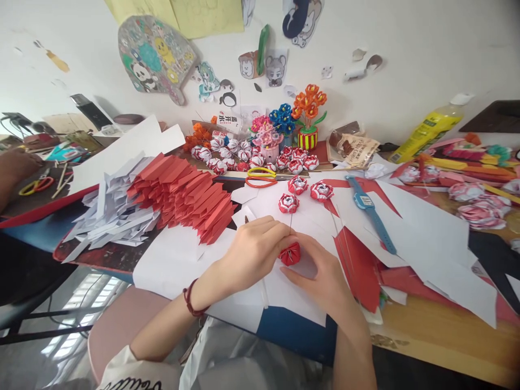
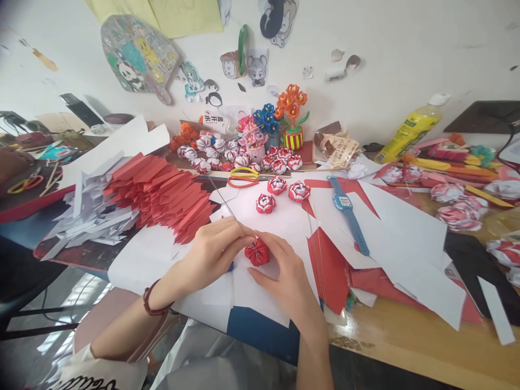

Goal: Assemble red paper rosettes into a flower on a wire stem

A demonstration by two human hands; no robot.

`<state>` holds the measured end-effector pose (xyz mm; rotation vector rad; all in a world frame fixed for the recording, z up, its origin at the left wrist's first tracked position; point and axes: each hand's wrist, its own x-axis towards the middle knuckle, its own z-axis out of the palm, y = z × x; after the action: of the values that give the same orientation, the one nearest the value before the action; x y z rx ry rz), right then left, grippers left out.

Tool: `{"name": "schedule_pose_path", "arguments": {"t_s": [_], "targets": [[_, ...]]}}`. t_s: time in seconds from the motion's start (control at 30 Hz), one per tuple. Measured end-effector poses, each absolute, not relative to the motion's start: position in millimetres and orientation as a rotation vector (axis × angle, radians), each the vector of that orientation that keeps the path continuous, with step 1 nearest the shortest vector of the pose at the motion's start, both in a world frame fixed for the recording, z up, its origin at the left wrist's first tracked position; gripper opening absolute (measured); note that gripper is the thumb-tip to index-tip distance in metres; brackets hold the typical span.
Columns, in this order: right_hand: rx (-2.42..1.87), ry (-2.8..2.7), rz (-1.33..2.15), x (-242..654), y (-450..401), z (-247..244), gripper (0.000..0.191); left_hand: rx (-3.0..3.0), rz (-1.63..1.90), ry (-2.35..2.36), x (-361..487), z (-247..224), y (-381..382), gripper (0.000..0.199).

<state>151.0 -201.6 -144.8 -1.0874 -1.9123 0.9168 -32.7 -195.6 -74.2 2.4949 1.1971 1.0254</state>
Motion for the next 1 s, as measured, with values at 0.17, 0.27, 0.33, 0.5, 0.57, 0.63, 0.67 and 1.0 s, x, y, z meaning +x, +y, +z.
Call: {"name": "schedule_pose_path", "arguments": {"t_s": [0.17, 0.27, 0.33, 0.5, 0.57, 0.63, 0.67, 1.0], "targets": [[-1.092, -1.882, 0.836, 149.7, -201.6, -150.1, 0.044, 2.482, 1.014, 1.179, -33.0, -76.1, -194.8, 0.021], [-1.111, -1.874, 0.78, 148.6, -202.6, -150.1, 0.045, 2.478, 0.986, 1.172, -32.2, -76.1, -194.6, 0.022], [-1.124, -1.867, 0.755, 148.4, -203.3, -149.6, 0.042, 2.475, 0.979, 1.177, -31.6, -75.9, -194.5, 0.022], [-1.131, -1.87, 0.735, 151.4, -205.2, -150.7, 0.043, 2.477, 0.957, 1.185, -30.1, -76.0, -194.4, 0.022], [-1.124, -1.875, 0.75, 153.4, -205.6, -151.5, 0.043, 2.474, 0.948, 1.182, -29.6, -75.9, -194.5, 0.023], [-1.121, -1.865, 0.763, 154.7, -205.8, -151.7, 0.038, 2.472, 0.944, 1.17, -29.1, -75.7, -194.7, 0.023], [-1.124, -1.854, 0.767, 155.0, -205.9, -151.6, 0.036, 2.474, 0.938, 1.161, -28.8, -75.7, -194.8, 0.023], [-1.166, -1.766, 0.755, 150.3, -208.4, -146.0, 0.03, 2.518, 0.931, 1.106, -25.5, -77.7, -194.8, 0.022]]}}
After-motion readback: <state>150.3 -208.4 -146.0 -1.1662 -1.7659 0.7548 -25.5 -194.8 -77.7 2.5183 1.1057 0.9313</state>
